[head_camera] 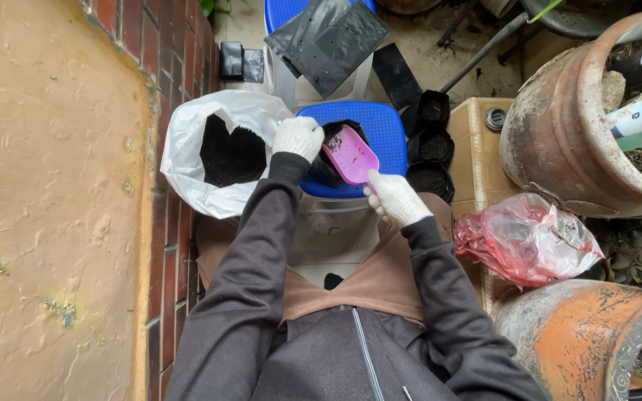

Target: Filling small black nursery pots with soil from a large white bag using a pink hand scoop.

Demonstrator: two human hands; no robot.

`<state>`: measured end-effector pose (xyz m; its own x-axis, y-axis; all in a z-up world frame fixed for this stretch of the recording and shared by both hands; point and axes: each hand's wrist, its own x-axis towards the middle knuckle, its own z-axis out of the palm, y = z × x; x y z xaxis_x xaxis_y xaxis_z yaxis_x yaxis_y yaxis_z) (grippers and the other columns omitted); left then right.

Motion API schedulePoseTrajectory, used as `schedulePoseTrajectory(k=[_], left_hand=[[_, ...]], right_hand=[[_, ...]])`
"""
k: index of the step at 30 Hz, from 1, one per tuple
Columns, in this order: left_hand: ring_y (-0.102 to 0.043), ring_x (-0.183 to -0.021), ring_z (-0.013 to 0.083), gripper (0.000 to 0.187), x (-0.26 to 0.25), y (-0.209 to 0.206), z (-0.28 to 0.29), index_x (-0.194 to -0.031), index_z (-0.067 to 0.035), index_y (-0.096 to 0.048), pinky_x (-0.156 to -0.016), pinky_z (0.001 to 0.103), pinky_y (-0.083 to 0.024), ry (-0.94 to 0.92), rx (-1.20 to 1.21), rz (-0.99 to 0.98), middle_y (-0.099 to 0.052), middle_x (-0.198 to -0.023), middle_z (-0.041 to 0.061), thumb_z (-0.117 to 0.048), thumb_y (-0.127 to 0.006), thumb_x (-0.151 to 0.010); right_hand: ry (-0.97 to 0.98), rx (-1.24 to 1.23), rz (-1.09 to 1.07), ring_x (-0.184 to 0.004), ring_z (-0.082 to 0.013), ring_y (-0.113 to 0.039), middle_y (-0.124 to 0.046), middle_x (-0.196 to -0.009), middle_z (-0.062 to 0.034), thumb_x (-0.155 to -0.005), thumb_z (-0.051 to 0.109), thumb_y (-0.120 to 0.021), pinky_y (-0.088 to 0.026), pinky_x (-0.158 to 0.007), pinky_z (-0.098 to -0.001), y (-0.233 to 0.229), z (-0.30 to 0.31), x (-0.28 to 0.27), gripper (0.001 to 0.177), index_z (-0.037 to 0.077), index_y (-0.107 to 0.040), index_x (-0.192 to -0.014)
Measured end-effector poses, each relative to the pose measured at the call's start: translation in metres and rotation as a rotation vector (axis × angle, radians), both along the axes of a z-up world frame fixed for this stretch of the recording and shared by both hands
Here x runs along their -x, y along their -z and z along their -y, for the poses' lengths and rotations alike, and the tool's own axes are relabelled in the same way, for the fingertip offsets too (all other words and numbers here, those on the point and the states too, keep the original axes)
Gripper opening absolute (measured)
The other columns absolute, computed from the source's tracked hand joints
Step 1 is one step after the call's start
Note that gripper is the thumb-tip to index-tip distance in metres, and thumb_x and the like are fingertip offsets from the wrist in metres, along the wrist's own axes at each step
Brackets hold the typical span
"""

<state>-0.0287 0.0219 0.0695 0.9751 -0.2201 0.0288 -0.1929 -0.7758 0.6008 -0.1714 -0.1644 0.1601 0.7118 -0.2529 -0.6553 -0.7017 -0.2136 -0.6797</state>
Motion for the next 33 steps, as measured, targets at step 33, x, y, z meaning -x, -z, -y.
schedulePoseTrajectory(k=[33], left_hand=[[-0.073, -0.104, 0.0306, 0.046, 0.075, -0.026, -0.041, -0.12, -0.02, -0.07, -0.087, 0.043, -0.058, -0.101, 0.017, 0.113, -0.075, -0.099, 0.01, -0.056, -0.059, -0.093]], right_hand=[[0.038, -0.161, 0.087, -0.034, -0.0011, -0.028, -0.037, -0.049, 0.0045, -0.103, 0.04, -0.053, -0.023, -0.029, -0.0164, -0.018, 0.022, 0.009, 0.039, 0.015, -0.052, -0.072]])
